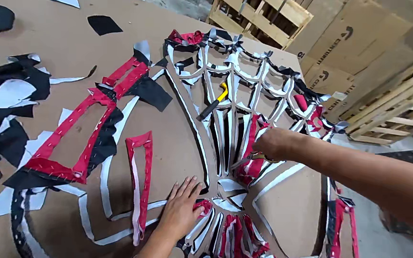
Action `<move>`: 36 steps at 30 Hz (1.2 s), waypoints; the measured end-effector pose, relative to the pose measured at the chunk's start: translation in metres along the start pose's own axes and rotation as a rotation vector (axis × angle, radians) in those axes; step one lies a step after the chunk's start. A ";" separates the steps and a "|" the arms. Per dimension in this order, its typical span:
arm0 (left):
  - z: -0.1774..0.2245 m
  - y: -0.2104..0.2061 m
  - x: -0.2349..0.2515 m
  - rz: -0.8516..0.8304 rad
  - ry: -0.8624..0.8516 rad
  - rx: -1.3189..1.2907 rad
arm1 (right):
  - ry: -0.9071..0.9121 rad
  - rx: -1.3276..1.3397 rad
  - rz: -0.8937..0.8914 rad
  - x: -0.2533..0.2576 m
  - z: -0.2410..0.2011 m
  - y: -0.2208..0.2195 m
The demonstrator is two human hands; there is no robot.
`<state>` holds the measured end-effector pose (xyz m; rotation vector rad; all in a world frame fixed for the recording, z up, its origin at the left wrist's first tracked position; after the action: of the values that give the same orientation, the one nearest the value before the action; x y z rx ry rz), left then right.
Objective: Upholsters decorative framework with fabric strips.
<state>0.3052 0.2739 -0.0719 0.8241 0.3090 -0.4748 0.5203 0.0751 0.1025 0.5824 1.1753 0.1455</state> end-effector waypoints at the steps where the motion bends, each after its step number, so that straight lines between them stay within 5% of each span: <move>1: -0.002 0.001 -0.001 -0.003 0.000 -0.006 | 0.023 -0.012 -0.015 0.006 -0.003 0.008; 25: -0.007 -0.001 0.000 0.060 -0.031 -0.017 | 0.282 -0.283 -0.090 0.075 -0.031 0.075; 36: -0.006 0.000 0.000 0.038 -0.013 -0.025 | 0.305 -0.287 -0.135 0.070 -0.034 0.063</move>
<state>0.3046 0.2787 -0.0758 0.8013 0.2858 -0.4397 0.5296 0.1684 0.0677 0.2305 1.4540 0.2898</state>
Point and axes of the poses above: each hand's wrist, its own x-axis towards the middle knuckle, its own y-axis out of the back of the hand, z = x × y, the point moved 5 cm from there along x, towards the middle knuckle, and after that the axes turned 12 degrees about -x, right-handed, at the moved point
